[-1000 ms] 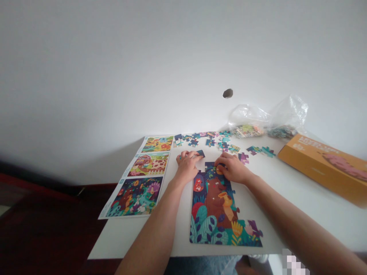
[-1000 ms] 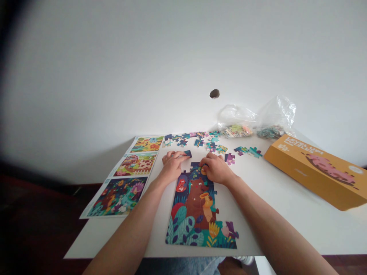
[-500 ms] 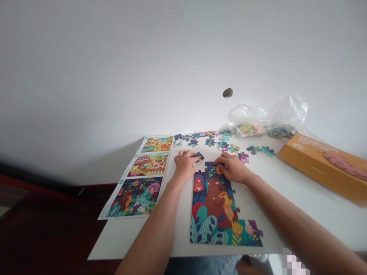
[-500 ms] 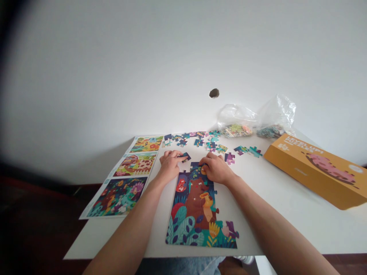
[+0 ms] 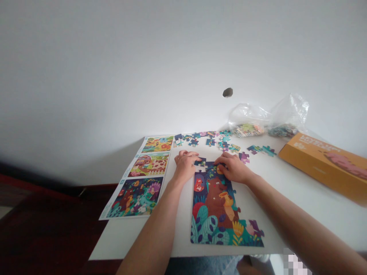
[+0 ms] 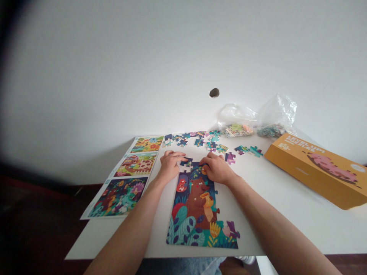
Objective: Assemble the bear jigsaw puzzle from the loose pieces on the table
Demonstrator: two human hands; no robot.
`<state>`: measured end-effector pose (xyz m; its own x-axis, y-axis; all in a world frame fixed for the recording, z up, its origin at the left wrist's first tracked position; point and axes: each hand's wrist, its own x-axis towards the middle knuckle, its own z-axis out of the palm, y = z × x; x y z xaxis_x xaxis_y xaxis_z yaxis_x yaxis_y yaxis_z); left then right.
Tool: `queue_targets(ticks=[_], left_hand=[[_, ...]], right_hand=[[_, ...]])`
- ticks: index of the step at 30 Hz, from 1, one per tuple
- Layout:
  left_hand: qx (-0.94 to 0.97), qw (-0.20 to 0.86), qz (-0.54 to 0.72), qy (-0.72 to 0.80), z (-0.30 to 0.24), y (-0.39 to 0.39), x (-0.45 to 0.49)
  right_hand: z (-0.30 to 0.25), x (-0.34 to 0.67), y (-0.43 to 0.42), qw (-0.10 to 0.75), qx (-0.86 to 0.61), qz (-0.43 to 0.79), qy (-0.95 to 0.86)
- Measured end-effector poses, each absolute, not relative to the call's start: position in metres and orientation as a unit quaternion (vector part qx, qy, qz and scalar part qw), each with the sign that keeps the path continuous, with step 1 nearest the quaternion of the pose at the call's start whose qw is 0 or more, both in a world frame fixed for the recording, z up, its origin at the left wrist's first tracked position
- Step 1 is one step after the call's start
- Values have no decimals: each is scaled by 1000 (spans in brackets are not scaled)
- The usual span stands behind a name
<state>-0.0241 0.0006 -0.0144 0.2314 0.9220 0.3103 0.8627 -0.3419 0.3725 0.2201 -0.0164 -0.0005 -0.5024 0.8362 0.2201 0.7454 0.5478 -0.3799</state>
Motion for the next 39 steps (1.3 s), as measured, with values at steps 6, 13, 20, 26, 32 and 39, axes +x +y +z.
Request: queue_targets(ticks=[6, 13, 20, 26, 32, 39], left_hand=[[780, 63, 252, 570, -15, 1, -25], [775, 75, 250, 576, -15, 2, -24], [793, 72, 227, 561, -9, -5, -20], [772, 38, 218, 596, -13, -3, -20], [707, -4, 245, 663, -17, 1, -25], [713, 16, 271, 646, -25, 7, -30]], right_hand=[[0, 220, -17, 193, -461, 116, -859], [1, 220, -18, 183, -463, 113, -860], [0, 219, -18, 190, -466, 112, -857], [2, 218, -18, 184, -475, 114, -853], [-2, 219, -16, 183, -503, 79, -841], [-9, 226, -3, 169, -604, 1, -779]])
